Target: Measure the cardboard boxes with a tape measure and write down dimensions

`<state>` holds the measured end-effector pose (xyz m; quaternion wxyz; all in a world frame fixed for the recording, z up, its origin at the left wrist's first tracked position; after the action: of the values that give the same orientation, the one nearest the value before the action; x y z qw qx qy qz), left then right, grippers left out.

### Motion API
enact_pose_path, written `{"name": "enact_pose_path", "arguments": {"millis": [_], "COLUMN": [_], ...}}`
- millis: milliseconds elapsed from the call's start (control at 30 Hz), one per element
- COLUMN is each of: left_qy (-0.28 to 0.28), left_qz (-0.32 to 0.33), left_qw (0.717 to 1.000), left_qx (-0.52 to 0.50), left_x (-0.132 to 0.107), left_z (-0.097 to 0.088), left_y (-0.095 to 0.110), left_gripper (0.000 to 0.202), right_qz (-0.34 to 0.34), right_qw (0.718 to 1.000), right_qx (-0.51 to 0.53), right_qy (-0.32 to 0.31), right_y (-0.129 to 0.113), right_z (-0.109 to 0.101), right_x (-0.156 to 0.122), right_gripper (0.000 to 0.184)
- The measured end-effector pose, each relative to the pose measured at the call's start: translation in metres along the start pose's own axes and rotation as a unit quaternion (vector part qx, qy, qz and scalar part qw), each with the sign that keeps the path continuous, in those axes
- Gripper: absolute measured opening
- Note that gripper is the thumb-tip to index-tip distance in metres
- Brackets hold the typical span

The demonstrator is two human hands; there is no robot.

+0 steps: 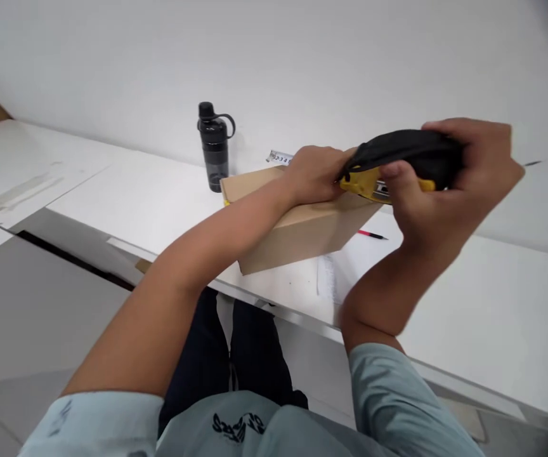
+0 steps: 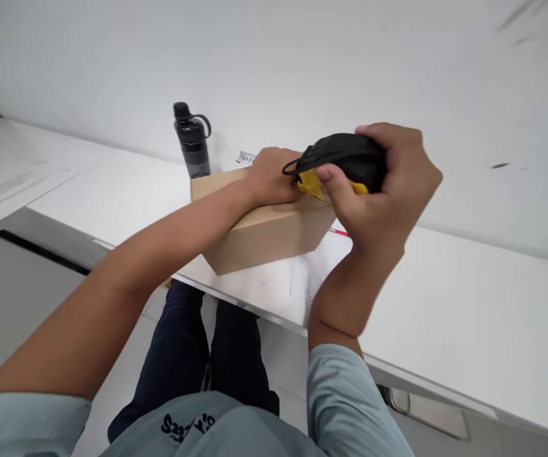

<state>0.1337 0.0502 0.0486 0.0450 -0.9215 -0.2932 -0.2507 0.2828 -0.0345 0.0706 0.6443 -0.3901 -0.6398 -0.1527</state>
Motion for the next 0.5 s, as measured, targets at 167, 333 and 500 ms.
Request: {"name": "enact_pose_path", "arguments": {"millis": [167,333,500], "left_qy": [-0.057,-0.084,-0.082], "left_qz": [0.034,0.025,-0.039], "left_qw": [0.998,0.996,0.995], "left_qx": [0.024,-0.003,-0.044], "left_x": [0.009,0.013,0.004], "left_z": [0.016,0.017,0.007], "left_y": [0.004,-0.001,-0.026], "left_gripper": [0.022,0.026,0.057], "right_qz": [0.070,0.150,0.162], "right_qw": [0.995,0.978,0.980], "right_qx": [-0.067,-0.144,-0.115], "right_qy": [-0.021,-0.027,0.014], "right_y": [-0.013,-0.007,-0.013], "right_z": [0.009,0.004,-0.015], "right_x": [0.003,0.005,0.006], "right_gripper": [0.046,0.034,0.029]}}
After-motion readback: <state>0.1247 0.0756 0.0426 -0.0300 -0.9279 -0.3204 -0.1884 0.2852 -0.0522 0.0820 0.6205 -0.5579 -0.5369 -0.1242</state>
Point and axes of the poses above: each hand's wrist, its own x-axis towards the middle knuckle, its own z-axis out of the palm, y = z × x, the point moved 6 cm from there along x, towards the middle knuckle, and after that the axes turned 14 degrees about z, right-handed, at the moved point
